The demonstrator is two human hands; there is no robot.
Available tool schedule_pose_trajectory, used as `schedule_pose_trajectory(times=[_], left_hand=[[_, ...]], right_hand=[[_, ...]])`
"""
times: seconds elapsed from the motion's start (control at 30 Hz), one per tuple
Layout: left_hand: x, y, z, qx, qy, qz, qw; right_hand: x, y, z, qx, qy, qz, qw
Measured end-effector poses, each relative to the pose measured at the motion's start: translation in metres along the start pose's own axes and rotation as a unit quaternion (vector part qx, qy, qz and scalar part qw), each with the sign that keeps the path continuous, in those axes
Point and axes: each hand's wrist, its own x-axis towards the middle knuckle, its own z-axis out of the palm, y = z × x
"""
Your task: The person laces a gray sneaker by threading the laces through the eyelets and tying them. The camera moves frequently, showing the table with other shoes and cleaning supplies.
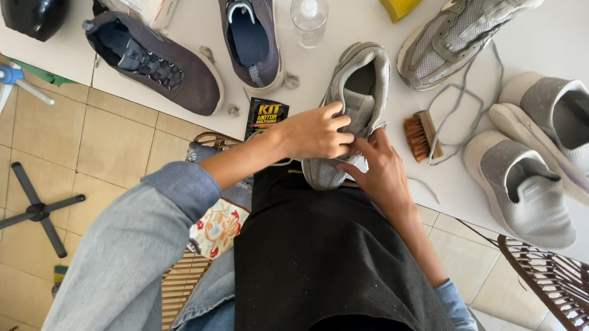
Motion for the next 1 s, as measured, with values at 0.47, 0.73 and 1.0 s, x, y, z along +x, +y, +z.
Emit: schedule_pose_trajectory(times=[0.47, 0.73, 1.0], left_hand=[[0.000, 0.016, -0.035, -0.158, -0.161, -0.190, 0.956], [-0.070, 0.046, 0.035, -0.193, 0.134, -0.233, 0.944], [-0.074, 0.037, 0.025, -0.235, 0.091, -0.317, 0.914]], right_hand=[[0.002, -0.035, -0.001, -0.076, 0.142, -0.054, 0.985], [0.014, -0.054, 0.006, -0.049, 0.149, -0.010, 0.988], [0.022, -0.062, 0.006, -0.147, 0.156, -0.058, 0.975]])
